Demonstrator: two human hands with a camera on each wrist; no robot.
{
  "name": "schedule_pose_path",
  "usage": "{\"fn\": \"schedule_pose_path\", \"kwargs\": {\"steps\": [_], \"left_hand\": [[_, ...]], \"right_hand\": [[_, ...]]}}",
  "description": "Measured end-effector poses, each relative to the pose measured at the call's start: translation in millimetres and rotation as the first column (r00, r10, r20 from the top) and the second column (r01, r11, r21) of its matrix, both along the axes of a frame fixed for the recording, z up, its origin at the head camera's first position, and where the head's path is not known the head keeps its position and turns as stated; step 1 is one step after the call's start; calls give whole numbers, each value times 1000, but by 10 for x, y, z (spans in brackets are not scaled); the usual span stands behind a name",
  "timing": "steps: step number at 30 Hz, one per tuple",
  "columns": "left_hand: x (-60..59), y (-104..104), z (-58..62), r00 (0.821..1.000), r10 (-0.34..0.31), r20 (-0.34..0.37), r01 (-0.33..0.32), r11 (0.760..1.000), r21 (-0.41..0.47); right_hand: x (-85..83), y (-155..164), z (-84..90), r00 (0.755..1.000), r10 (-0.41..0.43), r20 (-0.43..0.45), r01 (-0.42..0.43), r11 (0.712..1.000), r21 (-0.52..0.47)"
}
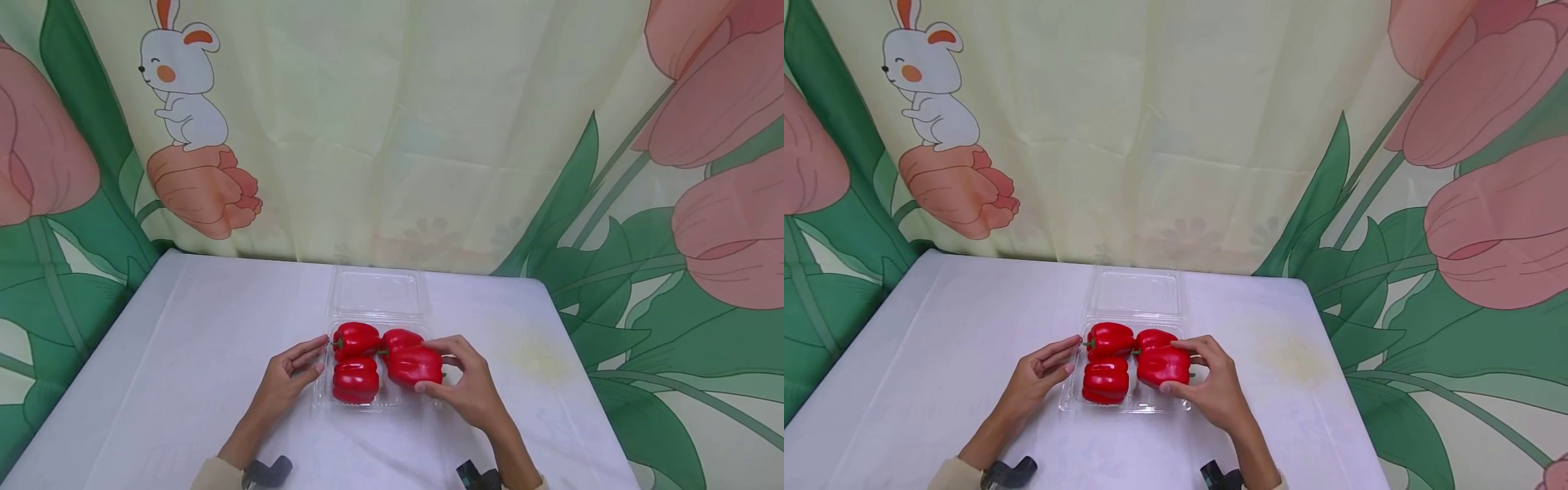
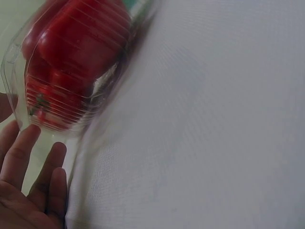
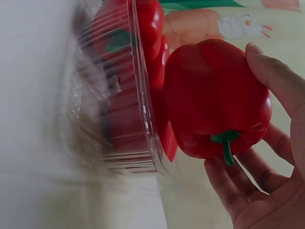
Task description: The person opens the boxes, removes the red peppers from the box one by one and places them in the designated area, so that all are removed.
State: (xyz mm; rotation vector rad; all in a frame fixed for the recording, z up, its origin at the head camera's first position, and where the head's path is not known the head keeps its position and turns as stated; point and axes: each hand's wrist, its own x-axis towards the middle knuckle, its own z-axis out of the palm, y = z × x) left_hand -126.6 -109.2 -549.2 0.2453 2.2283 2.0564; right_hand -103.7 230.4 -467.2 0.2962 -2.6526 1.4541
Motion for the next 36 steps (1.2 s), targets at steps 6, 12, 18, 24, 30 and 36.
{"fn": "schedule_pose_path", "kwargs": {"steps": [6,12,18,24,30,36], "left_hand": [[-8,-1,-6,1000,-1,-6,1,1000,-8],[-9,-2,-18,1000,-1,-11,1,1000,-6],[-19,1,-19,1000,-2,-11,2,1000,-3],[-16,4,-19,1000,3,-11,-3,1000,-12],[-5,1,-12,1000,5,-3,-5,1000,-6],[-6,0,-13,1000,0,-15,0,1000,-1]], "right_hand": [[-42,65,50,1000,-20,-24,20,1000,4],[-115,177,92,999,-40,-35,41,999,24],[-158,281,118,996,-70,-48,72,996,46],[-207,404,106,992,-99,-74,103,993,51],[-291,514,72,986,-145,-77,150,987,56],[-342,560,21,983,-179,-41,181,982,53]]}}
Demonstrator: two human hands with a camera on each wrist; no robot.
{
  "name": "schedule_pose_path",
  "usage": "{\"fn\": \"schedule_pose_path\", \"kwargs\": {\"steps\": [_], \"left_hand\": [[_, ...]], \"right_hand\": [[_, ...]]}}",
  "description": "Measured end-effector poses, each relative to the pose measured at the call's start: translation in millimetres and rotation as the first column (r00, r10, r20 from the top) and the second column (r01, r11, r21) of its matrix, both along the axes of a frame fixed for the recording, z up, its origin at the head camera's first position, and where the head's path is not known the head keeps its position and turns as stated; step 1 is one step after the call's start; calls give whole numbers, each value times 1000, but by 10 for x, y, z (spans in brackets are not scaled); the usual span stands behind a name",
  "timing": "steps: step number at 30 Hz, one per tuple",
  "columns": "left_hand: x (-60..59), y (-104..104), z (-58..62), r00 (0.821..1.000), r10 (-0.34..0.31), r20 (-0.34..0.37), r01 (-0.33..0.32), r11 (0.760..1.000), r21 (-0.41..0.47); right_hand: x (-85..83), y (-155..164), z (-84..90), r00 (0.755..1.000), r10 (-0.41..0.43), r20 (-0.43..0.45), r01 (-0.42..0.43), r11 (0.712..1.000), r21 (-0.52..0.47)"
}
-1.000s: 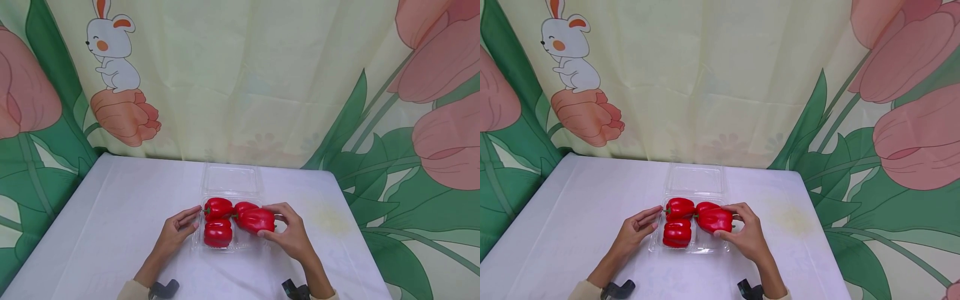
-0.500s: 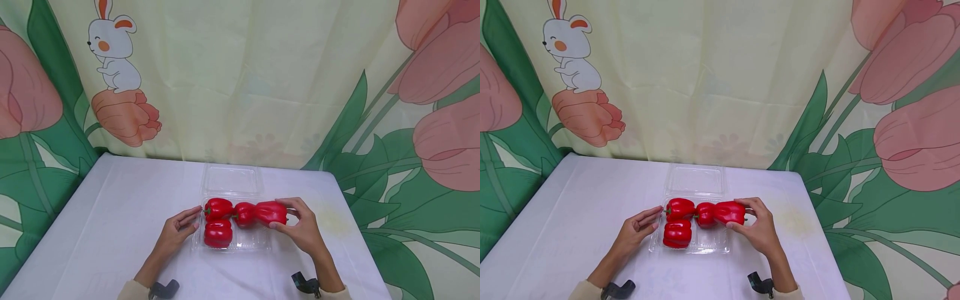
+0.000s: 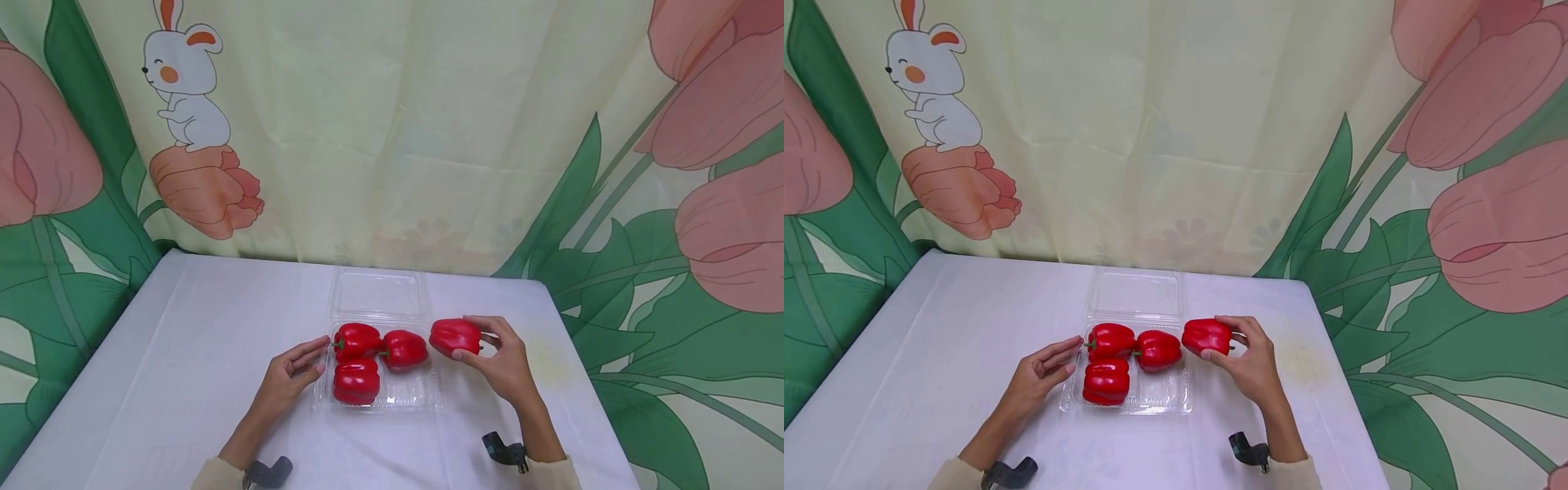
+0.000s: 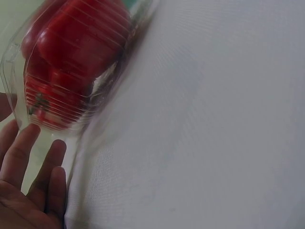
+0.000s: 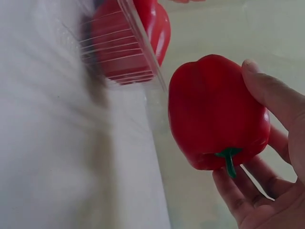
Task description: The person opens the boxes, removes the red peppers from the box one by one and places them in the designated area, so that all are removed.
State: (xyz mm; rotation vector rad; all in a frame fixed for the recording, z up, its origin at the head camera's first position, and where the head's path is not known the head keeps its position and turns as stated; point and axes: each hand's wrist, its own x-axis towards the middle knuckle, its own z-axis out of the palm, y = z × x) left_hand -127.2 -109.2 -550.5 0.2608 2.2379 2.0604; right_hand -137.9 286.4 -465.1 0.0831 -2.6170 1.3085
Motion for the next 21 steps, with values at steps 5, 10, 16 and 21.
{"fn": "schedule_pose_path", "kwargs": {"steps": [5,10,16,21], "left_hand": [[-5,0,-8,1000,-5,-8,5,1000,8],[-6,-1,-4,1000,-2,-5,2,1000,6],[0,-1,0,1000,6,5,-6,1000,-4],[1,-2,-2,1000,3,6,-3,1000,4]], "right_hand": [[-17,13,-66,999,-32,1,32,999,-21],[-14,28,-141,996,-88,-14,87,996,-36],[-10,56,-244,991,-131,-7,131,991,-14],[-28,51,-340,990,-137,28,137,991,6]]}}
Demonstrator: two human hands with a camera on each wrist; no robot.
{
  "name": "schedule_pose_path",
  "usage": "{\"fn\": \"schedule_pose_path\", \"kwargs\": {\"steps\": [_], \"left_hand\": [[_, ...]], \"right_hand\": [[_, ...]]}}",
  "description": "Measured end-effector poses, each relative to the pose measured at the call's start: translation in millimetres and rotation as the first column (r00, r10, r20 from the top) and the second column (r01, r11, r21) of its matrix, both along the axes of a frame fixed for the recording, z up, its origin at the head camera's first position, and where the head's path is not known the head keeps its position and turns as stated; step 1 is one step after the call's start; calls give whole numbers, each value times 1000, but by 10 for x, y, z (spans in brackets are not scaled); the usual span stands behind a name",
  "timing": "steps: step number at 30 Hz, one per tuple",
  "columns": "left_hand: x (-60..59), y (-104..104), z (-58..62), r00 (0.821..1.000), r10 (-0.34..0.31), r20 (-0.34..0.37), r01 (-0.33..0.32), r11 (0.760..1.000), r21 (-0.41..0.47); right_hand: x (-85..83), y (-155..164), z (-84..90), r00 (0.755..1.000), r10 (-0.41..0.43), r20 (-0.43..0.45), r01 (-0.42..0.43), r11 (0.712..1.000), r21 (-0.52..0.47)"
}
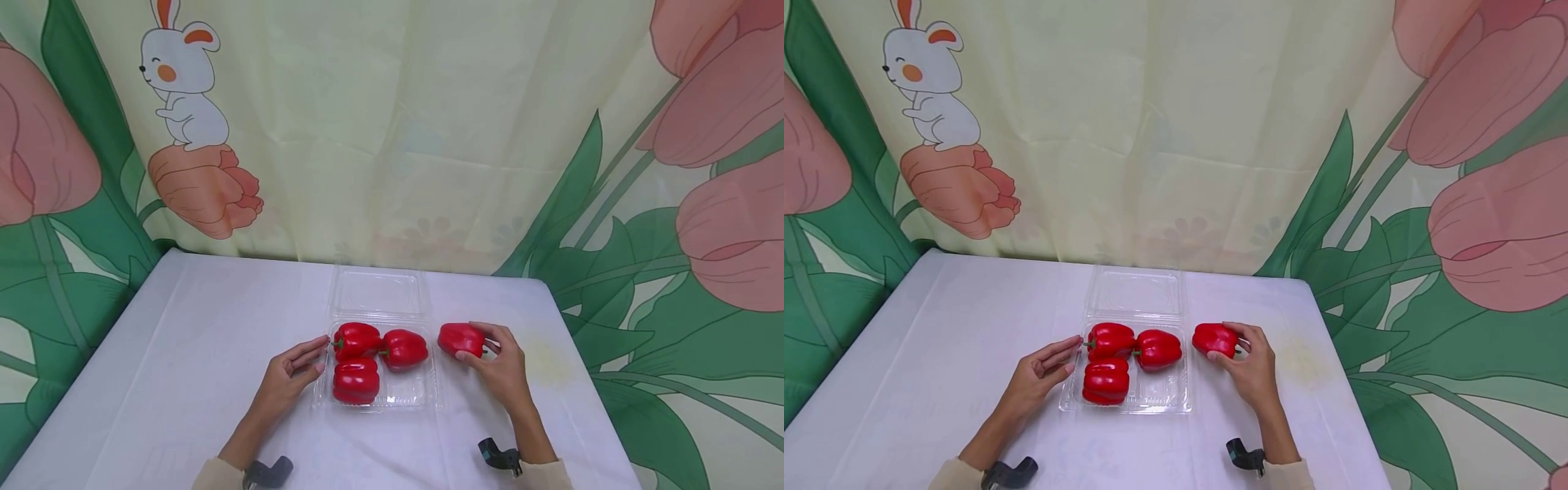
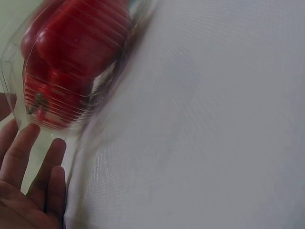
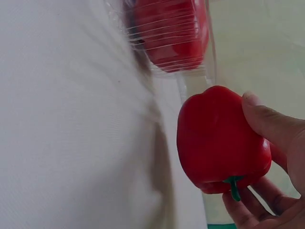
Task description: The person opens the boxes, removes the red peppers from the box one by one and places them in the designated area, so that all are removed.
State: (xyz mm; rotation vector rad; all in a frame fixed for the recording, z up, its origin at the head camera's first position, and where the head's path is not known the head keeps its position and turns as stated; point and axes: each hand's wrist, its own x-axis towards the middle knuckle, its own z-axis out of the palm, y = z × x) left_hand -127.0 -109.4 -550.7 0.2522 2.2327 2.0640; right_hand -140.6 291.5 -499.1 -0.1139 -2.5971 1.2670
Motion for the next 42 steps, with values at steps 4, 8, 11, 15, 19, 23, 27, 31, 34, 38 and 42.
{"fn": "schedule_pose_path", "kwargs": {"steps": [4,8,11,15,19,23,27,31,34,38,42], "left_hand": [[-3,-7,-8,1000,-13,-11,13,1000,3],[0,-8,-9,1000,-15,-9,15,1000,11],[-1,-5,-5,1000,-8,-1,8,1000,12],[-5,-2,-4,1000,3,3,-3,1000,6],[-5,0,-6,1000,11,8,-11,1000,3],[1,3,4,1000,9,10,-9,1000,9],[1,6,8,1000,8,11,-8,1000,9],[-1,4,0,1000,7,6,-7,1000,2],[2,3,0,1000,8,9,-8,1000,0],[4,2,4,1000,10,8,-10,1000,-2],[6,0,9,1000,9,6,-9,1000,0]], "right_hand": [[-15,-19,-44,1000,-6,24,5,1000,2],[-24,-28,-69,999,-5,48,5,1000,7],[-29,-29,-81,997,2,73,-3,1000,11],[-41,-22,-88,994,16,109,-18,1000,22],[-55,-18,-86,990,25,136,-31,999,41],[-58,-26,-62,983,39,178,-54,995,81],[-57,-24,-22,976,49,211,-71,993,97],[-55,-12,-6,971,42,235,-64,994,90],[-59,-5,-19,970,37,241,-60,994,87],[-57,-5,-40,969,40,244,-61,995,79],[-50,-18,-55,966,57,251,-77,995,69]]}}
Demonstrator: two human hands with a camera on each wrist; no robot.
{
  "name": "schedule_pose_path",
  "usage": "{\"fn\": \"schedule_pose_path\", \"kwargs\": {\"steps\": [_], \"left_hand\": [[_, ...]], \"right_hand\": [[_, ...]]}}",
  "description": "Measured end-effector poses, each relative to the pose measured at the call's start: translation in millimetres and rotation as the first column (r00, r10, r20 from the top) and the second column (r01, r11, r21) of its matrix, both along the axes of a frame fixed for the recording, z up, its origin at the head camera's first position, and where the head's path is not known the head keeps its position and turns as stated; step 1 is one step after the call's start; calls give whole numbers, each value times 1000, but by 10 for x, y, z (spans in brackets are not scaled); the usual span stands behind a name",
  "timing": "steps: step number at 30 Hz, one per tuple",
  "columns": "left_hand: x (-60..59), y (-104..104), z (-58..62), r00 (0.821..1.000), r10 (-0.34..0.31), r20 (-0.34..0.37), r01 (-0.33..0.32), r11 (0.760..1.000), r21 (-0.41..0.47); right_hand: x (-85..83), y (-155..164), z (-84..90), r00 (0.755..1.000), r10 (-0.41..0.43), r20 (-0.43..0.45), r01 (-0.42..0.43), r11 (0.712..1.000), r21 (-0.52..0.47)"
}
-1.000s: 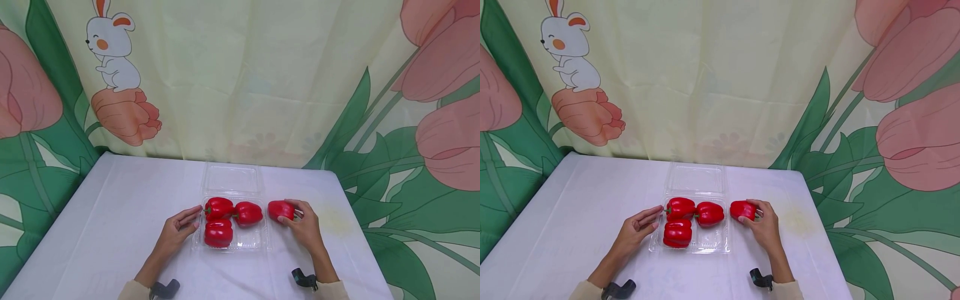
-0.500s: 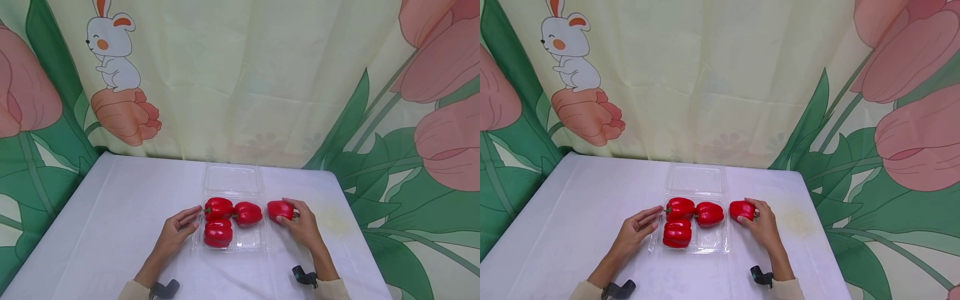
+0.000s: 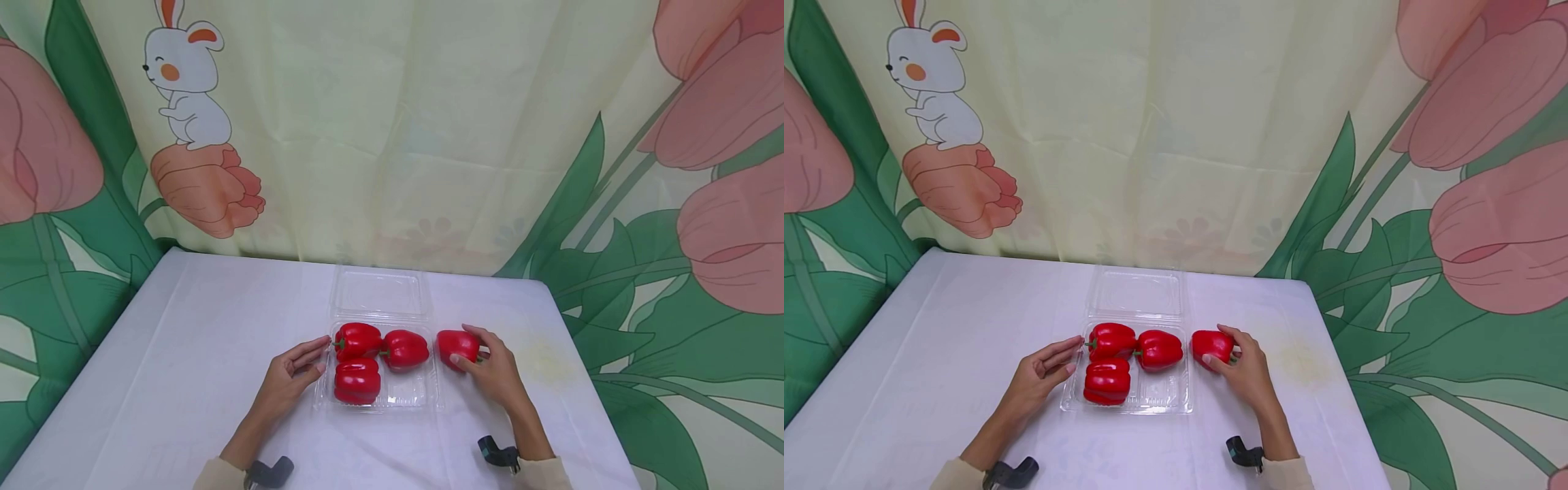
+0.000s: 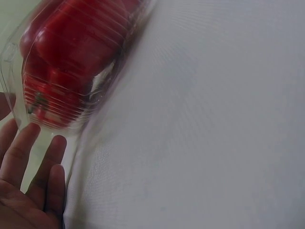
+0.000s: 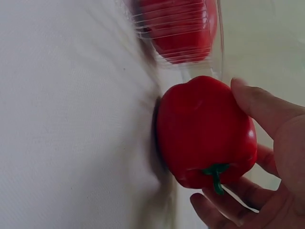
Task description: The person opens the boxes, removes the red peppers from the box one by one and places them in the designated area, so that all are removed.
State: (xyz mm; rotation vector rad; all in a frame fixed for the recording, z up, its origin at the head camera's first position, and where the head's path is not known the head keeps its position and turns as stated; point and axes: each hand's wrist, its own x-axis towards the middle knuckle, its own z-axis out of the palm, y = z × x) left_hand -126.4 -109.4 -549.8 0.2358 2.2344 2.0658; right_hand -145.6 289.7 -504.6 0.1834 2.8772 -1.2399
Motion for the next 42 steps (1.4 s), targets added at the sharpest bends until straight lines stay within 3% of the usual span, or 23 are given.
{"fn": "schedule_pose_path", "kwargs": {"steps": [8,23,31,42], "left_hand": [[3,5,14,1000,-1,8,1,1000,5],[7,7,13,1000,4,7,-4,1000,4],[2,10,18,1000,6,11,-6,1000,6],[-2,12,2,1000,4,-1,-4,1000,1]], "right_hand": [[11,-15,15,999,-12,-30,13,1000,13],[97,-69,219,973,-56,-222,81,991,108],[159,-167,375,946,-14,-324,48,994,96],[248,-366,385,945,24,-326,-13,999,35]]}}
